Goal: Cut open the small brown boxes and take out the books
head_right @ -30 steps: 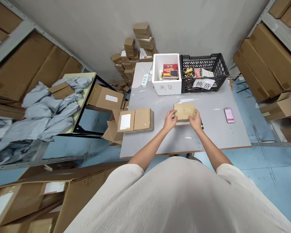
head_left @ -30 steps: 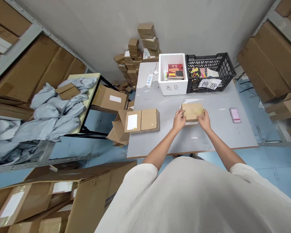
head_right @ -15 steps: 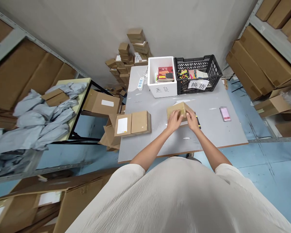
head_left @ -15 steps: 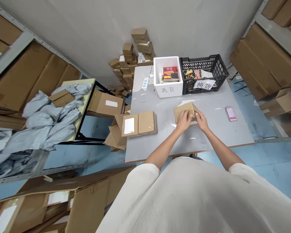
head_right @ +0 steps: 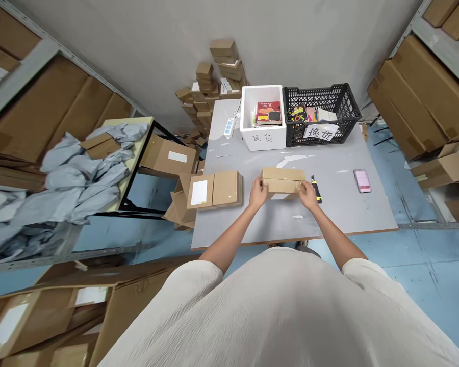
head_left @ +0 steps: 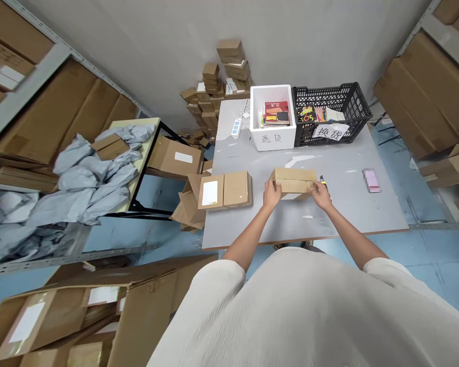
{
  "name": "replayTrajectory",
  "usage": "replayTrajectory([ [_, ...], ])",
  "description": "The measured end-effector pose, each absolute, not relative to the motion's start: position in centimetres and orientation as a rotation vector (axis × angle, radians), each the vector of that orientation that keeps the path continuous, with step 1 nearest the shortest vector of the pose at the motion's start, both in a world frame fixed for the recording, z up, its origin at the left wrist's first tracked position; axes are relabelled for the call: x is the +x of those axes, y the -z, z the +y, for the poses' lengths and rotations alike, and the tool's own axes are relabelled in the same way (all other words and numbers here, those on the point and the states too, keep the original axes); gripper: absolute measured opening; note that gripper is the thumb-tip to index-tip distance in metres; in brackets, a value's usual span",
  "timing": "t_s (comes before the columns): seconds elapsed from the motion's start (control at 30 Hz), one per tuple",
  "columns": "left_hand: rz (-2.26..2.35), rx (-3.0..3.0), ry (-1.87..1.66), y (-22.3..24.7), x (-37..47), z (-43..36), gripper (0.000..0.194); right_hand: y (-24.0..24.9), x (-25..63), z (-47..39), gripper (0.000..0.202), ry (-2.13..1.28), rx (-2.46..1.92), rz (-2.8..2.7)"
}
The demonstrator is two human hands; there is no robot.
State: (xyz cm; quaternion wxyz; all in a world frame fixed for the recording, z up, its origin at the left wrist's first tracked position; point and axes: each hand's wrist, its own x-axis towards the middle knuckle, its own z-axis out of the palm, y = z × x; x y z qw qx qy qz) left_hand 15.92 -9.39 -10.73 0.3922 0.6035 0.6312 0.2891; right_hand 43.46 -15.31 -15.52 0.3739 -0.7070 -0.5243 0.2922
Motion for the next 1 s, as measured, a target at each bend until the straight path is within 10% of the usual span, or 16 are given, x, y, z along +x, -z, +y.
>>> replayTrajectory([
  [1.0, 1.538, 1.342, -0.743, 16.1, 13.9, -11.6, 0.067, 22.3, 51.9, -14.0, 0.071, -0.944, -2.579, -1.376],
])
